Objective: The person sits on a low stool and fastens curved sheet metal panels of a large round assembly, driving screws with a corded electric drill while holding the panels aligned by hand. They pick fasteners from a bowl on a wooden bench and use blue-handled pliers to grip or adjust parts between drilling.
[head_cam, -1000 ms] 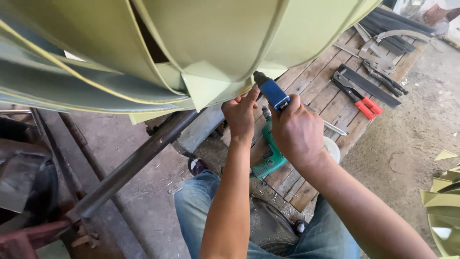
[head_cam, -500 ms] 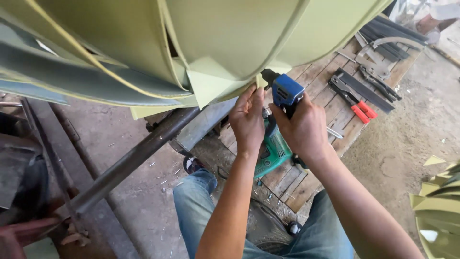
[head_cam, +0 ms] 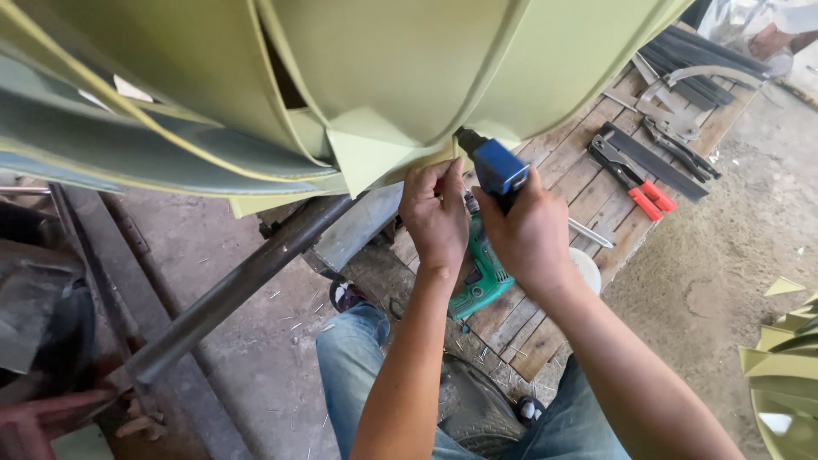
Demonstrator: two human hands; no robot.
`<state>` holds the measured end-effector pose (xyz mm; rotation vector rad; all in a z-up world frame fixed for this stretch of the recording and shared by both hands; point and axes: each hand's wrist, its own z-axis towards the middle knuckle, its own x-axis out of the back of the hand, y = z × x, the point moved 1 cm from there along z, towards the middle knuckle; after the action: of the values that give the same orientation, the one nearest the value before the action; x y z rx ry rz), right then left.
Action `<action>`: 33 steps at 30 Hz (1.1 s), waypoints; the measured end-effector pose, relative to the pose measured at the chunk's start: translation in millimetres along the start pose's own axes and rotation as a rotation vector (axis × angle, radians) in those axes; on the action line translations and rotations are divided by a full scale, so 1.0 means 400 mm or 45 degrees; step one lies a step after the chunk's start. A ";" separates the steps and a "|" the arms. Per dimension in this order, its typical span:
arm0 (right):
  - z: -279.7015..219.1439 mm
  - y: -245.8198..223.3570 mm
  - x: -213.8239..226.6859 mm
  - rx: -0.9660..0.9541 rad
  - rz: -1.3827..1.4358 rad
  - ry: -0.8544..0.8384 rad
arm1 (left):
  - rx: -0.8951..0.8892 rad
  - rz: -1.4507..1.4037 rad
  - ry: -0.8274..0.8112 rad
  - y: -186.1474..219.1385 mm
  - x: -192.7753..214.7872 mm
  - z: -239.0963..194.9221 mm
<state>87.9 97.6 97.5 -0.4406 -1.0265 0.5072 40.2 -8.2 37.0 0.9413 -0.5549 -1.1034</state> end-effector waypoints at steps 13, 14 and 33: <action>-0.034 0.084 -0.125 -0.006 0.041 -0.008 | 0.335 -0.190 -0.337 0.168 0.050 0.059; -0.047 0.093 -0.132 0.060 0.060 -0.038 | 0.319 -0.038 -0.403 0.177 0.040 0.065; -0.117 0.153 -0.258 -0.319 1.180 -0.251 | 0.294 0.065 -0.651 0.201 0.007 0.112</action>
<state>74.3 81.0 -29.5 -1.1211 -1.0414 1.2706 46.1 -15.2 128.6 0.8334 -1.1377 -1.2563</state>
